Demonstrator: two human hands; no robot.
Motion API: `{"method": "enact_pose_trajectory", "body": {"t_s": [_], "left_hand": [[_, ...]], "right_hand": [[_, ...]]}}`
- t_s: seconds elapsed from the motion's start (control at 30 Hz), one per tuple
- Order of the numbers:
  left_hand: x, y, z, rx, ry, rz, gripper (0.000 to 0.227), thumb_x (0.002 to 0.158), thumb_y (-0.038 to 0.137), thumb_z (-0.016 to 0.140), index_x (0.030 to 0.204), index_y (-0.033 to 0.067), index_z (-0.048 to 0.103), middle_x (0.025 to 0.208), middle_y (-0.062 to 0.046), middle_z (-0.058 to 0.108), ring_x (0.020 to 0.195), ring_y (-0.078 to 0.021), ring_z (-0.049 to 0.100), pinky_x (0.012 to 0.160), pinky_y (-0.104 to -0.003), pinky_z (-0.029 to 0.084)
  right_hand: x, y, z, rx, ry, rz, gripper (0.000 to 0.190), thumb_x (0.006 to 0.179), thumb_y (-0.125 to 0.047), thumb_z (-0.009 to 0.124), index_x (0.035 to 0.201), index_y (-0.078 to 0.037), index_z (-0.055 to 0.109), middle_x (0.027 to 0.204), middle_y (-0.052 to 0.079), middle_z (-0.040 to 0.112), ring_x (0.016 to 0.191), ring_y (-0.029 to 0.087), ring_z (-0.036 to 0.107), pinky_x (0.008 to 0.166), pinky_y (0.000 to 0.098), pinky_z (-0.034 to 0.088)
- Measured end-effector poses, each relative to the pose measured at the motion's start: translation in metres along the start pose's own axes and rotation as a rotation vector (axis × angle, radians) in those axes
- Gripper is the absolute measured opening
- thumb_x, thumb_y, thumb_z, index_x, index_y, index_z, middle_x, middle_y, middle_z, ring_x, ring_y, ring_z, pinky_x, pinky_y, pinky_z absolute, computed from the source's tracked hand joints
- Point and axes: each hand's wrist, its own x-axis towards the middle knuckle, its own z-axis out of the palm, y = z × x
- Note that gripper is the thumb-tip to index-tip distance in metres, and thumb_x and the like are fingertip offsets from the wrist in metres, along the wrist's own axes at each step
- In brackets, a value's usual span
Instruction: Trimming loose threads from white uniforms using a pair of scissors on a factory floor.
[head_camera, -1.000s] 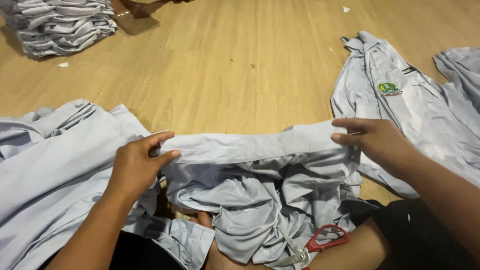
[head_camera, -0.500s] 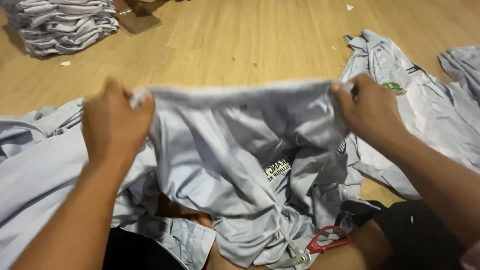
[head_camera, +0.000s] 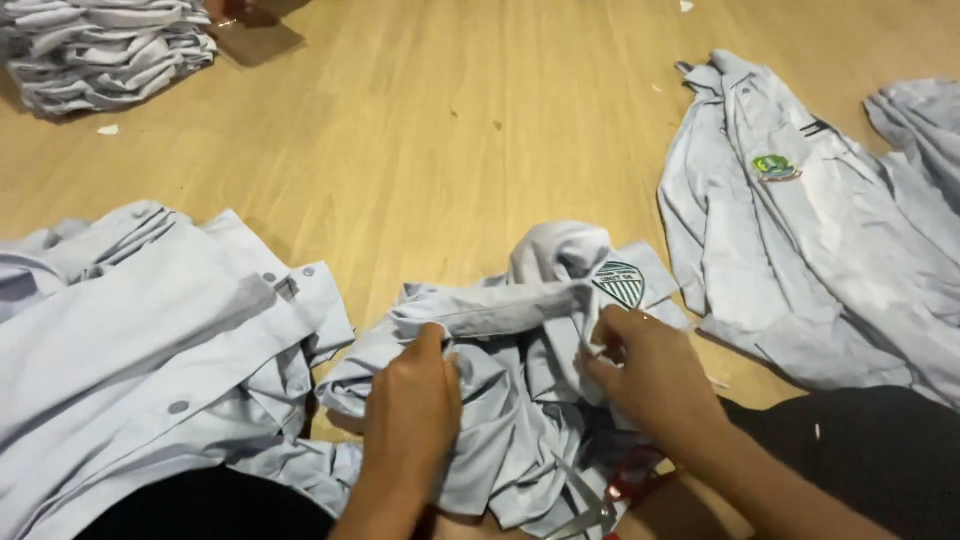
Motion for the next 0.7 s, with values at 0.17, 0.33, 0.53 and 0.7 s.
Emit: {"method": "enact_pose_trajectory", "body": {"t_s": [0.17, 0.33, 0.53, 0.7], "left_hand": [[-0.013, 0.005, -0.023, -0.118, 0.134, -0.17, 0.023, 0.085, 0.028, 0.07, 0.1, 0.0159, 0.056, 0.099, -0.014, 0.061, 0.094, -0.0411, 0.059, 0.076, -0.055, 0.046], [0.0, -0.003, -0.03, 0.469, 0.287, -0.176, 0.087, 0.059, 0.075, 0.082, 0.111, 0.0073, 0.068, 0.146, -0.02, 0.055, 0.143, -0.0434, 0.041, 0.109, -0.06, 0.036], [0.054, 0.007, -0.008, 0.125, 0.04, 0.468, 0.067, 0.071, 0.035, 0.089, 0.13, 0.0173, 0.062, 0.126, -0.015, 0.066, 0.125, -0.0348, 0.056, 0.098, -0.048, 0.047], [0.07, 0.011, -0.001, 0.291, 0.037, 0.49, 0.021, 0.082, 0.002, 0.056, 0.098, 0.0088, 0.067, 0.086, -0.012, 0.069, 0.084, -0.0381, 0.067, 0.065, -0.053, 0.057]], "right_hand": [[-0.006, -0.008, -0.007, 0.011, -0.037, 0.198, 0.02, 0.082, -0.021, 0.08, 0.088, -0.013, 0.063, 0.103, 0.011, 0.061, 0.099, 0.032, 0.057, 0.085, 0.0458, 0.047], [-0.015, -0.008, -0.023, 0.103, -0.035, 0.261, 0.067, 0.084, -0.019, 0.07, 0.145, -0.04, 0.052, 0.125, 0.003, 0.073, 0.116, 0.031, 0.068, 0.095, 0.0491, 0.049], [-0.023, 0.004, -0.028, 0.165, 0.141, 0.115, 0.042, 0.085, -0.028, 0.076, 0.126, -0.034, 0.076, 0.112, -0.006, 0.082, 0.097, 0.012, 0.075, 0.086, 0.0307, 0.052], [-0.027, 0.039, -0.033, 0.037, 0.297, 0.061, 0.036, 0.082, -0.029, 0.08, 0.115, -0.043, 0.08, 0.085, -0.009, 0.083, 0.052, 0.007, 0.059, 0.063, 0.0275, 0.049]]}}
